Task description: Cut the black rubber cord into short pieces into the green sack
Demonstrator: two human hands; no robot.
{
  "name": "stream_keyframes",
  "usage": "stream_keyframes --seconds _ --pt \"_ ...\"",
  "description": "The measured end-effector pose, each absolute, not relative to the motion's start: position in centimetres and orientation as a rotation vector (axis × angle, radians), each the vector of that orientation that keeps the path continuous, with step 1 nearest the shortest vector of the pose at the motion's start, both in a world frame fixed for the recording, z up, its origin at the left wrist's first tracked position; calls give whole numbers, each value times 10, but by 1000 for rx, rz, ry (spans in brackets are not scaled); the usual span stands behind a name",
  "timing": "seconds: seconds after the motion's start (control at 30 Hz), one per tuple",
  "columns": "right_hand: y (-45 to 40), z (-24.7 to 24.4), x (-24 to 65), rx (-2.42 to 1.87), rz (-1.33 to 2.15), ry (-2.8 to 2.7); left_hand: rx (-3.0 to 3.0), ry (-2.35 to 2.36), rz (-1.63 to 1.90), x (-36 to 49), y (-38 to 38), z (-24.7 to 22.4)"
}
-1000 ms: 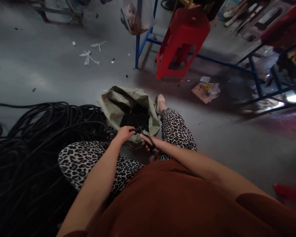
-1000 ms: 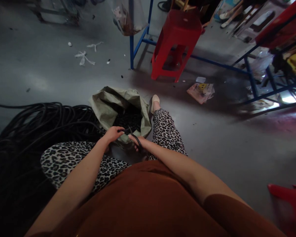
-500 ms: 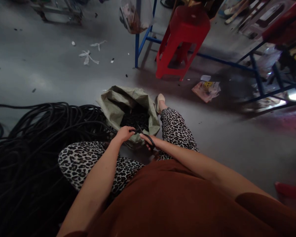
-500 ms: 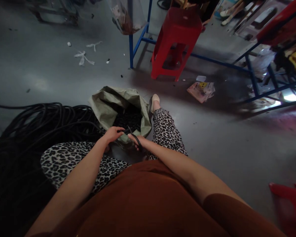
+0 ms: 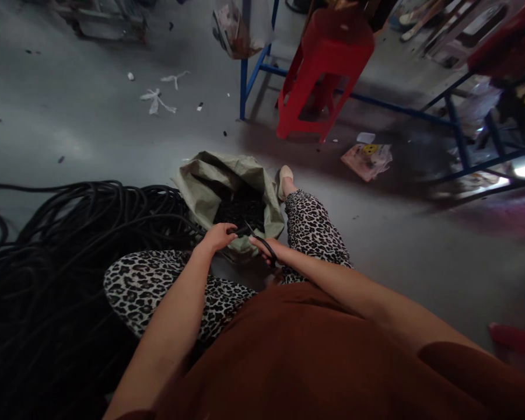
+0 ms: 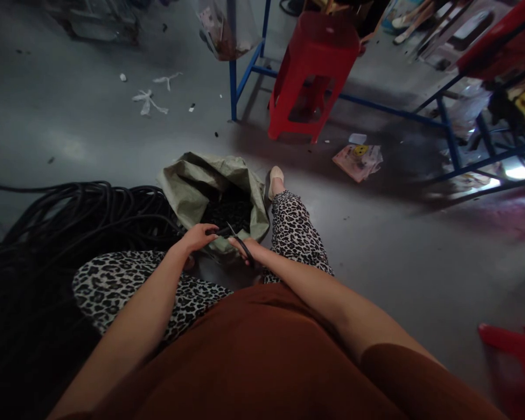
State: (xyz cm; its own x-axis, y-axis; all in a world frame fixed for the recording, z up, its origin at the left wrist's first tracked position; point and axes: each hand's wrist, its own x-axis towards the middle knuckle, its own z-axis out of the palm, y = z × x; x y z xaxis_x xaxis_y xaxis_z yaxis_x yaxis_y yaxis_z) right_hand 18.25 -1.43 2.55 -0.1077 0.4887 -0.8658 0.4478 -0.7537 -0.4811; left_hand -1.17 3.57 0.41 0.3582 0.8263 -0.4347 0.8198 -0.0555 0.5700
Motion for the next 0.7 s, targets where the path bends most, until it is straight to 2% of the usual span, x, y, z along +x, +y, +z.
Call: stream_keyframes --seconds 0.7 --pt "-17 16 190 -2176 1971 -1298 1833 1466 -140 -8 35 4"
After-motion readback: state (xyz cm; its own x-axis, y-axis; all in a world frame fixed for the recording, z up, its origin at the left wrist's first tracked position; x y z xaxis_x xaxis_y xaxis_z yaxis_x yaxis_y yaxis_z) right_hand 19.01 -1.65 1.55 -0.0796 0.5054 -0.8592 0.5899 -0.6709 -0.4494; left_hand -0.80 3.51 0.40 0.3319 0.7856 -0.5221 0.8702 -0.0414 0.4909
